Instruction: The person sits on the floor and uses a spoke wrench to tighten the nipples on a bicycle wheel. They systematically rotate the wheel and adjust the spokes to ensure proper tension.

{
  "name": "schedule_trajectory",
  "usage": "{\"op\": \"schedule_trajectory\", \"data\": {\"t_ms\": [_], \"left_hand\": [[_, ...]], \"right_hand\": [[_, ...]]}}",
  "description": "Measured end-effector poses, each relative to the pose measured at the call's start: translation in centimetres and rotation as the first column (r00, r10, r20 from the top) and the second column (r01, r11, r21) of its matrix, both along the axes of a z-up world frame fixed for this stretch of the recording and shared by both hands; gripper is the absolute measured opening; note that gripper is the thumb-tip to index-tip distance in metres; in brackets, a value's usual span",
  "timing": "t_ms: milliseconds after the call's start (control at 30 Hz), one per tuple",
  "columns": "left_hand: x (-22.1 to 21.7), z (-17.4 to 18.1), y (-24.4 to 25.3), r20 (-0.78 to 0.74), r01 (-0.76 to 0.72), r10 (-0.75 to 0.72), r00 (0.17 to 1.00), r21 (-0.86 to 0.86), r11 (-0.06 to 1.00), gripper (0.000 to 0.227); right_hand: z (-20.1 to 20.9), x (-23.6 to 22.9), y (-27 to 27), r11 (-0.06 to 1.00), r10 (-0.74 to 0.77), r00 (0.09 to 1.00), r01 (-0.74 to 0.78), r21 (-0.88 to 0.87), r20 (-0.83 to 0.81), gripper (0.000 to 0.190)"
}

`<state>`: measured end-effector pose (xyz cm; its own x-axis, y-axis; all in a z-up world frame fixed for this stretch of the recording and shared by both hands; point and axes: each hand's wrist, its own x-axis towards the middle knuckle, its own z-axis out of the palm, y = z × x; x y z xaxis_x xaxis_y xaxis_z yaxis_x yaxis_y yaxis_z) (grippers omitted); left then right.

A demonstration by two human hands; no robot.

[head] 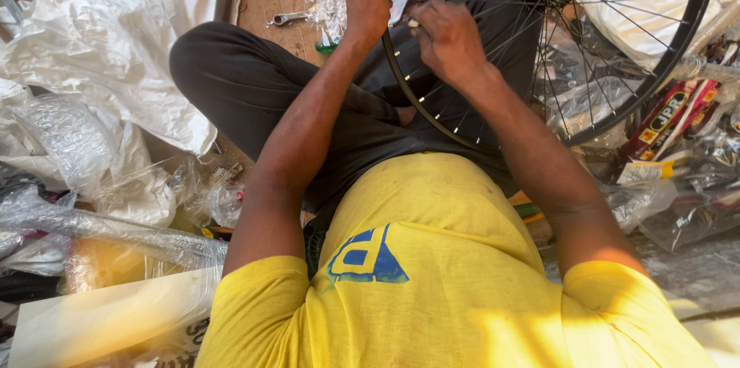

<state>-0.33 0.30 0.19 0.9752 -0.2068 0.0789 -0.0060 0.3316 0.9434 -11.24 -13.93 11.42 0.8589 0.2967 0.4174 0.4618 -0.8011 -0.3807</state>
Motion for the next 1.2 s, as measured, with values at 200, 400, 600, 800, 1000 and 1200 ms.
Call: {"op": "schedule_trajectory", "data": {"t_ms": [200, 400, 600, 800, 1000, 1200], "left_hand": [[1.4, -0.8, 0.1, 0.029, -0.042, 0.037, 0.999, 0.188, 0.981, 0.035], [1.0, 0.6, 0.3, 0.04, -0.054, 0.048, 0.998, 0.164, 0.985, 0.036], [0.4, 0.9, 0.4, 0.062, -0.066, 0.058, 0.996, 0.147, 0.987, 0.038], [0.0, 0.5, -0.4, 0.068, -0.103, 0.089, 0.994, 0.231, 0.968, 0.037], [-0.2, 1.1, 0.0, 0.049, -0.08, 0.071, 0.996, 0.22, 0.972, 0.041], [0.0, 1.8, 0.3, 0.1, -0.096, 0.07, 0.993, 0.292, 0.952, 0.04]], "right_hand": [[-1.5, 1.5, 0.5, 1.0, -0.023, 0.929, 0.028, 0.008, -0.369, 0.012], [0.4, -0.5, 0.3, 0.976, 0.184, 0.948, -0.146, 0.16, -0.26, 0.023], [0.6, -1.7, 0.7, 0.984, 0.159, 0.938, -0.176, -0.025, -0.309, 0.018], [0.8, -1.9, -0.4, 0.98, 0.199, 0.954, -0.195, 0.042, -0.223, 0.027], [-2.4, -0.5, 1.6, 0.954, -0.093, 0.918, -0.028, -0.297, -0.386, 0.015], [-0.4, 2.3, -0.3, 0.976, 0.093, 0.699, -0.203, -0.072, -0.709, 0.046]]}}
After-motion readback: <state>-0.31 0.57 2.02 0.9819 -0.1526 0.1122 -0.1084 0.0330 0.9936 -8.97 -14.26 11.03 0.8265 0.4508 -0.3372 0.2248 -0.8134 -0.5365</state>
